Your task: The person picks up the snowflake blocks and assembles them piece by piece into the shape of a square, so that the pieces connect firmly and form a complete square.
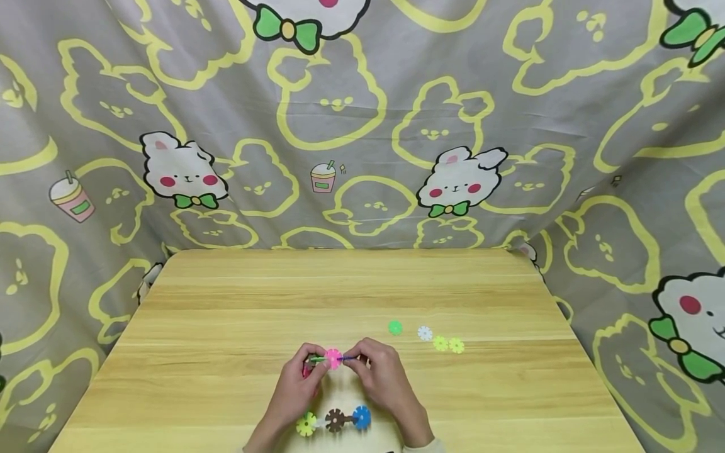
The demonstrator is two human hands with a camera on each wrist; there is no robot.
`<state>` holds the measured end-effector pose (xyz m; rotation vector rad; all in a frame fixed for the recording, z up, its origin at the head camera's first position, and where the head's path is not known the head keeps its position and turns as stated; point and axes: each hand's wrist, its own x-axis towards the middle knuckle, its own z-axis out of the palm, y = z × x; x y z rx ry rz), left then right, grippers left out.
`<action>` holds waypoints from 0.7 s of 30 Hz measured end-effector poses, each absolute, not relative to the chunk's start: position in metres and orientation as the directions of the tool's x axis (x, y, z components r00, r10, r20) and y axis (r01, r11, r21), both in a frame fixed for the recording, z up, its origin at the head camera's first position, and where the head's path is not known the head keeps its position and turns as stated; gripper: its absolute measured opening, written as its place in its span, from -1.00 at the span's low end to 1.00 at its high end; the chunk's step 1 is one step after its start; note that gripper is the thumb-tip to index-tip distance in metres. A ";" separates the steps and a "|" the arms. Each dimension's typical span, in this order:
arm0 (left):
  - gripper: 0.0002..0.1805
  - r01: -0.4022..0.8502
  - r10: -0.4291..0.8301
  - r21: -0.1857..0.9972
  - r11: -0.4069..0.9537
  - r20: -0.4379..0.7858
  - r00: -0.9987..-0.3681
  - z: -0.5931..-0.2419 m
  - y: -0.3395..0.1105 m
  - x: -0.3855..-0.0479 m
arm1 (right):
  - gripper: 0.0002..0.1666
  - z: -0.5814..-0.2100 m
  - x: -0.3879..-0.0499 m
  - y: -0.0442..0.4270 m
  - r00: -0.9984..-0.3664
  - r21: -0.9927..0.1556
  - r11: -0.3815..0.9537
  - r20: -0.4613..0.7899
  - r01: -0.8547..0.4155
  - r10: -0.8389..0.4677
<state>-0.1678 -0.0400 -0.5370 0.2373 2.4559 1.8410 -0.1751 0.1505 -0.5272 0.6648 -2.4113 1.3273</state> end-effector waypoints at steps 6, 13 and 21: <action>-0.85 0.079 0.157 0.964 0.253 0.039 -0.987 -0.538 -0.040 -0.168 | -0.94 -0.528 -0.175 0.150 -0.849 -0.712 0.465 0.469 -0.526 -0.242; -0.82 0.086 0.138 0.968 0.235 0.055 -0.989 -0.539 -0.040 -0.168 | -0.88 -0.528 -0.175 0.149 -0.861 -0.709 0.491 0.443 -0.506 -0.248; -0.85 0.075 0.111 0.972 0.224 0.051 -0.993 -0.536 -0.042 -0.168 | -0.77 -0.527 -0.175 0.154 -0.877 -0.714 0.509 0.404 -0.481 -0.262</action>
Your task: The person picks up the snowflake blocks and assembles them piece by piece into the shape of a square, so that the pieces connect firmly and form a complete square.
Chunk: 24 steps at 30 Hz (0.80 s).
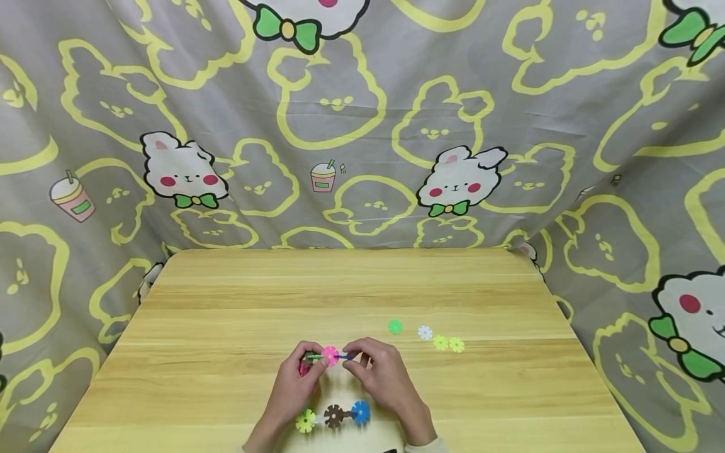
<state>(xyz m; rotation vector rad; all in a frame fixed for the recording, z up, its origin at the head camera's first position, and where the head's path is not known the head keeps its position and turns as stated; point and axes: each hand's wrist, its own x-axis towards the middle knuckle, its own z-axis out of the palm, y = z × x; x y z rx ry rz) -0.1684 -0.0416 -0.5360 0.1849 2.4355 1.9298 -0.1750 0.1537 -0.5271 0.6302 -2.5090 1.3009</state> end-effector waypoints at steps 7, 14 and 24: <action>-0.84 0.061 0.096 0.974 0.220 0.041 -0.995 -0.534 -0.044 -0.169 | -0.72 -0.526 -0.175 0.168 -0.890 -0.720 0.524 0.388 -0.455 -0.239; -0.86 0.051 0.080 0.973 0.225 0.034 -0.996 -0.534 -0.045 -0.168 | -0.71 -0.527 -0.177 0.194 -0.925 -0.718 0.609 0.374 -0.338 -0.073; -0.86 0.066 0.083 0.973 0.223 0.049 -0.995 -0.536 -0.046 -0.169 | -0.85 -0.528 -0.177 0.241 -0.940 -0.730 0.679 0.170 0.081 0.296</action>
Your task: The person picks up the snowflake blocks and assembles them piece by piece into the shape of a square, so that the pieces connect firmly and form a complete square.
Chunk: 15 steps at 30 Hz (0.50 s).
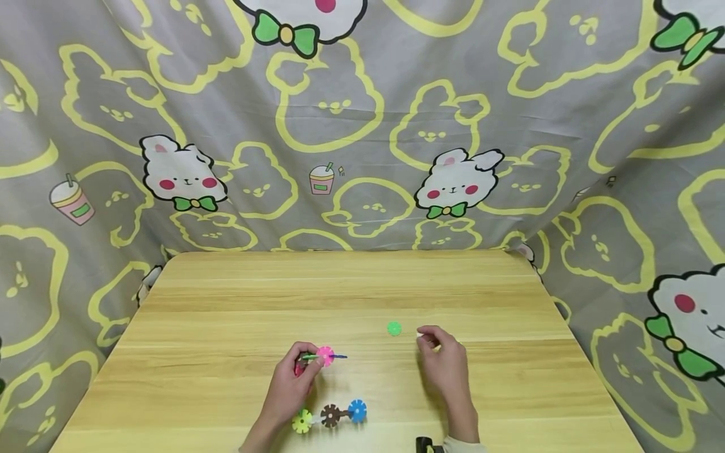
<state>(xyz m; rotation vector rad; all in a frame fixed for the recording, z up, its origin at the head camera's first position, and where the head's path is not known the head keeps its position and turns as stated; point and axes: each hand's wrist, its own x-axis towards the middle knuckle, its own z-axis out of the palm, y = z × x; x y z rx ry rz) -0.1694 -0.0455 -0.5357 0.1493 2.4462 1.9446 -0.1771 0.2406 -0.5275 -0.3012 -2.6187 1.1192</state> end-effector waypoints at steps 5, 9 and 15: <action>-0.86 0.070 0.088 0.973 0.221 0.052 -0.995 -0.535 -0.046 -0.169 | -0.81 -0.532 -0.177 0.255 -0.916 -0.708 0.674 0.099 0.210 0.390; -0.86 0.073 0.089 0.971 0.227 0.053 -0.995 -0.535 -0.046 -0.169 | -0.76 -0.534 -0.175 0.261 -0.918 -0.698 0.671 0.049 0.250 0.394; -0.87 0.077 0.089 0.972 0.220 0.058 -0.994 -0.534 -0.046 -0.169 | -0.68 -0.536 -0.174 0.267 -0.923 -0.668 0.686 0.000 0.287 0.386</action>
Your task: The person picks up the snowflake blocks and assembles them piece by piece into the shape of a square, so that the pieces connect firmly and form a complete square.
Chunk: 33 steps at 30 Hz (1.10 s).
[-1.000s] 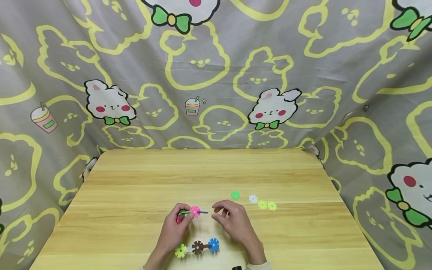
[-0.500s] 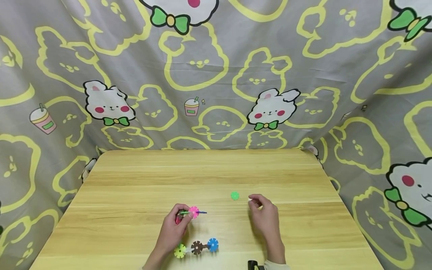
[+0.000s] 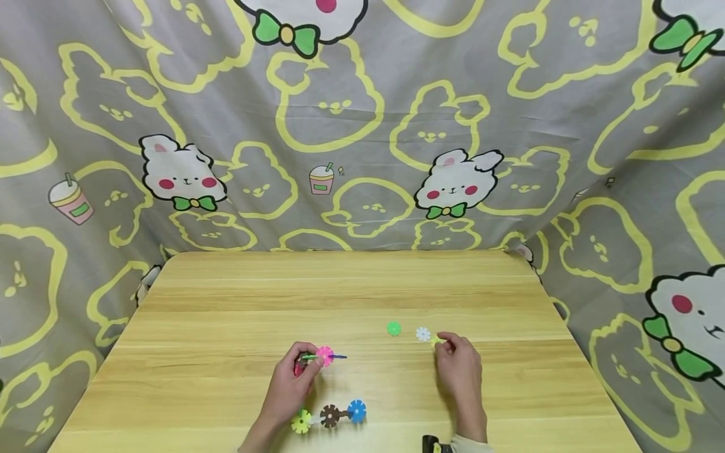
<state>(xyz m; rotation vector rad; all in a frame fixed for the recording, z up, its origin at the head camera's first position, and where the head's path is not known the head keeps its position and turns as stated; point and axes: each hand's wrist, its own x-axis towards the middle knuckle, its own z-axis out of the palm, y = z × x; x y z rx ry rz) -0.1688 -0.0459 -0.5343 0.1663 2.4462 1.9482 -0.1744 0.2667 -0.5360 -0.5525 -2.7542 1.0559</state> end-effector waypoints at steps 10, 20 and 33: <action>-0.85 0.070 0.106 0.976 0.205 0.049 -0.993 -0.535 -0.046 -0.168 | -0.50 -0.547 -0.178 0.272 -0.945 -0.610 0.727 -0.132 0.315 0.299; -0.85 0.066 0.104 0.975 0.211 0.045 -0.994 -0.533 -0.045 -0.168 | -0.50 -0.551 -0.181 0.273 -0.935 -0.605 0.715 -0.180 0.351 0.306; -0.85 0.067 0.109 0.976 0.205 0.045 -0.993 -0.536 -0.046 -0.168 | -0.49 -0.549 -0.182 0.273 -0.932 -0.619 0.703 -0.154 0.350 0.328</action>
